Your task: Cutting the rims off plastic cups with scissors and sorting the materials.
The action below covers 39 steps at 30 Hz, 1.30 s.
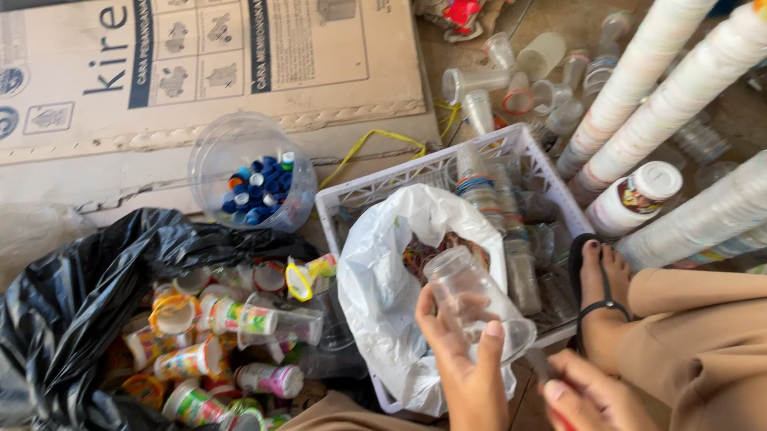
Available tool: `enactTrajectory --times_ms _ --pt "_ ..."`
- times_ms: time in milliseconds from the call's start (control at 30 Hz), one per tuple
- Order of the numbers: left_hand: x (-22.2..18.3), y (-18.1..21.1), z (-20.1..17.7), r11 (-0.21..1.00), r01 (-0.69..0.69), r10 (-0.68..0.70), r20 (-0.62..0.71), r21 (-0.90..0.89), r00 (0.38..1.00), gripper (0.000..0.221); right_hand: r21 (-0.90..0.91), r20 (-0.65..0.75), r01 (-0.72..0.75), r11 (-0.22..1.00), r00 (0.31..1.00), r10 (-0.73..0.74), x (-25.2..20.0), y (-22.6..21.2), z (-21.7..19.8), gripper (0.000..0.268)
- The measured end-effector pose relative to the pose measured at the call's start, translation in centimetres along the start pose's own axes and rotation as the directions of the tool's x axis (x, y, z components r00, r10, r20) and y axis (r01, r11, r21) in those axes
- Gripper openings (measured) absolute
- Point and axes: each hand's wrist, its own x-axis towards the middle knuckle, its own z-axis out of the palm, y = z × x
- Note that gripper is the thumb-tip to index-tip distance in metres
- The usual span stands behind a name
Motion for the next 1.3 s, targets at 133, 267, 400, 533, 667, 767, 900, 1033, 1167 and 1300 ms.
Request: enactTrajectory --times_ms 133,267,400,533,667,767,900,1033,1167,1300 --pt "0.1 0.2 0.1 0.997 0.041 -0.041 0.008 -0.061 0.999 0.077 -0.009 0.070 0.049 0.999 0.996 -0.048 0.0 -2.6 0.9 0.022" --pt "0.7 -0.2 -0.9 0.996 0.044 -0.044 0.005 -0.080 0.999 0.075 0.088 0.042 0.042 0.995 0.998 -0.046 -0.1 -4.0 1.1 0.024" --pt "0.7 1.0 -0.8 0.988 0.008 0.008 0.108 -0.153 0.994 0.075 0.142 -0.016 -0.003 0.990 1.000 0.005 0.2 -4.3 1.5 0.025" --pt "1.2 0.9 -1.1 0.995 0.039 -0.030 0.093 -0.093 0.995 0.075 0.176 0.032 0.002 0.984 0.999 -0.008 0.1 -3.8 1.7 0.028" --pt "1.5 0.6 -0.9 0.648 0.015 -0.055 0.028 0.762 0.998 0.079 -0.111 -0.024 0.082 0.990 0.996 -0.085 0.0 -3.8 2.1 0.026" --pt "1.5 -1.9 -1.2 0.332 -0.123 0.065 0.107 0.935 0.992 0.088 -0.416 0.035 -0.012 0.909 0.999 0.029 0.2 -3.9 2.7 0.023" --pt "1.3 -2.7 -1.1 0.235 -0.232 0.097 0.215 0.944 0.972 0.091 -0.457 0.018 -0.095 0.885 0.993 0.116 0.5 -3.7 2.8 0.031" --pt "1.0 -4.6 -1.7 0.116 -0.313 0.067 0.307 0.943 0.949 0.093 -0.526 0.072 0.141 0.839 0.990 -0.122 1.3 -2.3 2.1 0.043" --pt "0.8 -5.4 -1.5 0.068 -0.299 0.034 0.297 0.952 0.954 0.093 -0.529 0.089 0.099 0.843 0.994 -0.061 1.2 -2.8 1.9 0.055" --pt "1.1 -7.1 -1.8 -0.114 -0.346 0.209 0.363 0.931 0.908 0.074 -0.611 0.102 0.108 0.784 0.993 -0.057 1.6 0.0 0.5 0.056"
